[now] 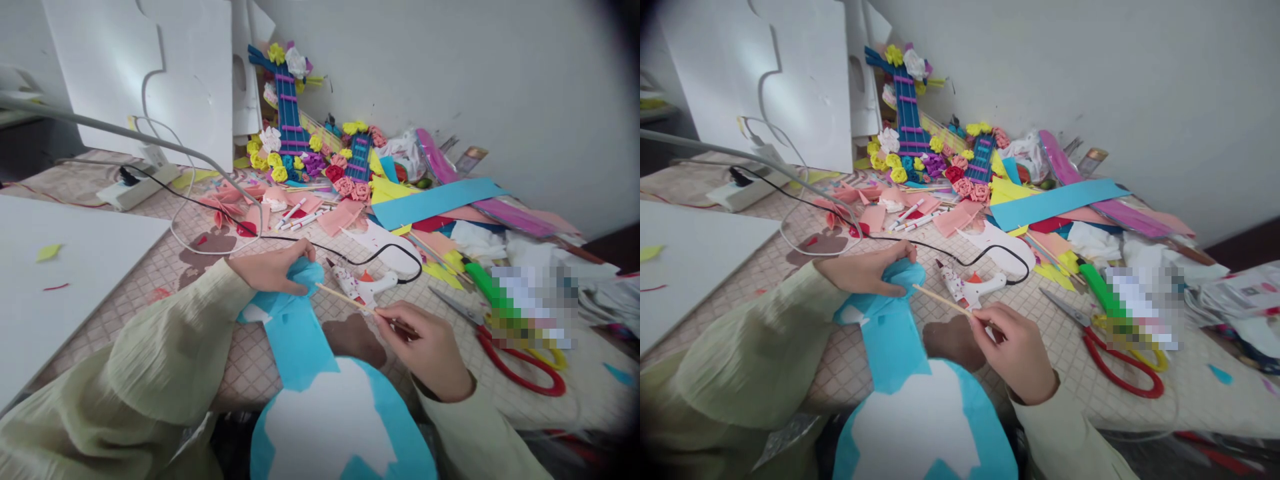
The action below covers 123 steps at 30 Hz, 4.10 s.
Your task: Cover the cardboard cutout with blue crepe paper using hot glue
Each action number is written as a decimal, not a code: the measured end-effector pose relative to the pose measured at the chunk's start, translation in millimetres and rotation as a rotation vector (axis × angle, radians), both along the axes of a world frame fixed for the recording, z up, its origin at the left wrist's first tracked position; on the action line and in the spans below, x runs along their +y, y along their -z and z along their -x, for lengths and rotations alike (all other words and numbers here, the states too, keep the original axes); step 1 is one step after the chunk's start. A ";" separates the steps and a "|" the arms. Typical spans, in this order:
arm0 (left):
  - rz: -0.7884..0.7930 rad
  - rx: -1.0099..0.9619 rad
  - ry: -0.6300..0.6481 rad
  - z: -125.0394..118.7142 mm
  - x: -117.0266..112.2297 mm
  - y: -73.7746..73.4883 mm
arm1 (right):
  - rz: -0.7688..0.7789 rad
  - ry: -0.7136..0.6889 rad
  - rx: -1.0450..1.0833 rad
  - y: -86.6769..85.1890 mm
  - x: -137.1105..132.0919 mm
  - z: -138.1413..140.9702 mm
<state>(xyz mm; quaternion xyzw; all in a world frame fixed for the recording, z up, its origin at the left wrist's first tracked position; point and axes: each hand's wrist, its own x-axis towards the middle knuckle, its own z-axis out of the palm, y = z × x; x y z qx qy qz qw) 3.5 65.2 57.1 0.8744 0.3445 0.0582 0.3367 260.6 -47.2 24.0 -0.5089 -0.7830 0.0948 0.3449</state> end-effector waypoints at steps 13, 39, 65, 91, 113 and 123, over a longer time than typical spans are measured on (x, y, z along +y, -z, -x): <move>0.008 -0.013 -0.002 -0.6 0.6 1.6 | -0.070 -0.005 -0.157 -3.8 -0.2 1.2; 0.067 -0.076 0.010 -1.6 2.6 3.1 | -0.022 0.007 -0.096 -4.1 -0.6 -6.4; 0.127 -0.097 -0.030 1.2 3.3 6.3 | -0.071 0.703 -0.192 -6.9 -12.6 -110.3; 0.068 -0.344 -0.064 -4.5 3.5 5.1 | -0.103 0.335 0.127 -54.4 30.8 -20.9; 0.146 -0.550 -0.146 -9.8 -5.0 1.1 | 0.495 -0.257 0.435 -14.8 58.0 61.8; 0.226 -0.598 -0.124 -8.6 -4.9 1.9 | 0.594 -0.269 0.532 -9.7 57.5 52.8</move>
